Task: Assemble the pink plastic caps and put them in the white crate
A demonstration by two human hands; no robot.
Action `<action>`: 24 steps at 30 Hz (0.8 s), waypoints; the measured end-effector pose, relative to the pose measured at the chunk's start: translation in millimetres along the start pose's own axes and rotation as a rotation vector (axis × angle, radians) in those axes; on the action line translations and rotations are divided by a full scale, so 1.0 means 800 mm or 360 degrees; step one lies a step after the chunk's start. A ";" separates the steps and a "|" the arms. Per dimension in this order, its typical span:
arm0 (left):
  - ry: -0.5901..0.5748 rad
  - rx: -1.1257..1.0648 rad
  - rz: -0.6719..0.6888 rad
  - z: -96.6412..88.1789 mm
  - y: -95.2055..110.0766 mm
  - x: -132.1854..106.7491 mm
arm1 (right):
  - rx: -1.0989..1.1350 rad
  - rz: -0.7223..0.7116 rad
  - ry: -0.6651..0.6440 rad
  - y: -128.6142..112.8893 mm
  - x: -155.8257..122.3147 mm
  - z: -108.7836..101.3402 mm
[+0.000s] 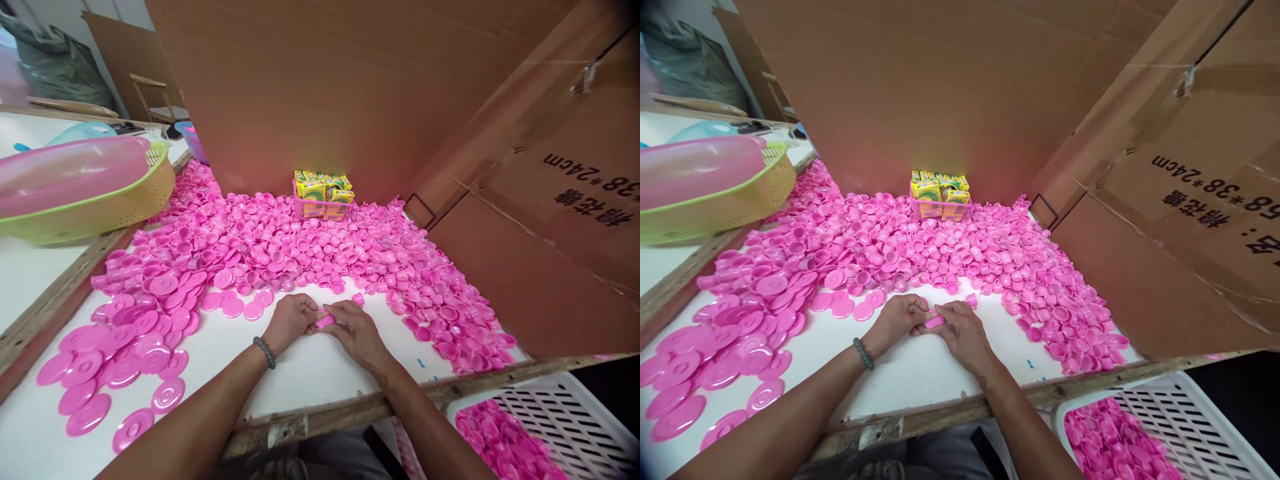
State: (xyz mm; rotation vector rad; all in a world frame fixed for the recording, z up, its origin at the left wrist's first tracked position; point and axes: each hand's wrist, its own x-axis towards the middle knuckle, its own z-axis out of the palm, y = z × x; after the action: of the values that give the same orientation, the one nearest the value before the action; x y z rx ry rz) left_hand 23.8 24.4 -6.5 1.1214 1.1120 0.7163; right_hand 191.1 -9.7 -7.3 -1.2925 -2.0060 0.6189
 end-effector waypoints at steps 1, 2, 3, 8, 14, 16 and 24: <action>0.0003 -0.0007 -0.0017 0.000 0.000 0.001 | -0.0061 -0.0045 -0.0013 0.002 0.000 0.000; 0.0005 -0.0008 -0.0035 -0.001 0.000 0.002 | -0.0120 -0.0075 -0.0029 0.003 0.001 -0.001; 0.0004 -0.0008 -0.0057 -0.001 0.001 0.002 | -0.0173 -0.0096 -0.0050 0.003 0.002 -0.002; 0.0000 0.0047 -0.0237 0.001 0.010 0.005 | -0.0316 -0.0175 -0.0156 0.000 0.009 -0.008; -0.0035 0.0045 -0.0189 0.000 0.007 0.006 | -0.0363 -0.0110 -0.0097 -0.006 0.005 -0.004; -0.0027 0.0028 -0.0117 -0.001 0.004 0.004 | -0.0328 -0.0026 -0.0032 -0.007 0.002 -0.002; -0.0187 0.0042 -0.0086 -0.008 0.007 0.001 | 0.0039 0.0087 -0.0165 -0.012 -0.001 -0.007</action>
State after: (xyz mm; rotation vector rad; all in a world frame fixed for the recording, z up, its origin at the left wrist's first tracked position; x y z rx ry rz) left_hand 18.7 28.9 -1.9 1.1369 1.0505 0.5877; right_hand 190.2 -14.2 2.9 -1.3291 -2.0450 0.7481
